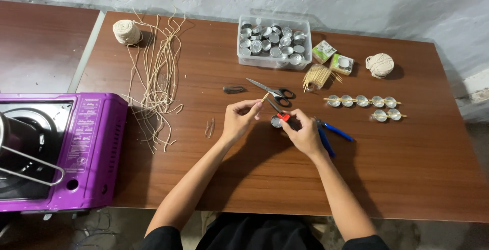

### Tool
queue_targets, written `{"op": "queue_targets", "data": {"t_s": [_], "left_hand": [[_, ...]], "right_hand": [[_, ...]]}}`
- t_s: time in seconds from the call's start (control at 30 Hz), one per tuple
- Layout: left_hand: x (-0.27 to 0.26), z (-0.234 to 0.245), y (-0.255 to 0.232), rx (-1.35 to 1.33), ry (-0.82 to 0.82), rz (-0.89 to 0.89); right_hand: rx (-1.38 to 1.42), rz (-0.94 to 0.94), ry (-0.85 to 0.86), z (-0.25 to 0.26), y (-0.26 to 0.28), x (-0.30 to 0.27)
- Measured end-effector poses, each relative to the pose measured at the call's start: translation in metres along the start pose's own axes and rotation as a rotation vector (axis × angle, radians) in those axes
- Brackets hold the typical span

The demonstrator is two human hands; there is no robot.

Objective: Assembling candle wicks by threading them through metal tabs and crimping the tabs with pliers to secure them.

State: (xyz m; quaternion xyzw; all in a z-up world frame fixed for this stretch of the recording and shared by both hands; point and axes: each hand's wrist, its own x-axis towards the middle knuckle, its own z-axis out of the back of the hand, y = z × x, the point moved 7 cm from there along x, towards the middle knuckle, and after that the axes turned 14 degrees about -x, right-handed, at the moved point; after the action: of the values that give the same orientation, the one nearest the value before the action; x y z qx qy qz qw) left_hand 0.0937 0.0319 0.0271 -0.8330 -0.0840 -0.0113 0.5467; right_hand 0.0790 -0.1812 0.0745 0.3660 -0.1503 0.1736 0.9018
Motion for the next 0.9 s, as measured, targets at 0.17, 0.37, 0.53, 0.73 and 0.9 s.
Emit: {"op": "queue_targets", "data": {"t_s": [0.17, 0.37, 0.53, 0.73, 0.9], "left_hand": [[-0.001, -0.001, -0.004, -0.007, -0.025, -0.002], [-0.008, -0.010, -0.026, -0.034, -0.062, 0.066], [-0.012, -0.017, -0.036, -0.127, -0.074, 0.085], [-0.009, -0.009, -0.011, -0.164, -0.051, 0.131], [0.000, 0.007, 0.017, -0.107, -0.042, 0.178]], "right_hand": [[-0.144, 0.096, -0.023, 0.002, 0.006, -0.003], [-0.244, 0.011, 0.114, 0.005, 0.013, -0.009], [-0.390, -0.035, 0.219, -0.009, -0.003, -0.021], [-0.428, -0.005, 0.257, -0.033, -0.017, -0.033], [-0.452, -0.021, 0.276, -0.047, -0.018, -0.038]]}}
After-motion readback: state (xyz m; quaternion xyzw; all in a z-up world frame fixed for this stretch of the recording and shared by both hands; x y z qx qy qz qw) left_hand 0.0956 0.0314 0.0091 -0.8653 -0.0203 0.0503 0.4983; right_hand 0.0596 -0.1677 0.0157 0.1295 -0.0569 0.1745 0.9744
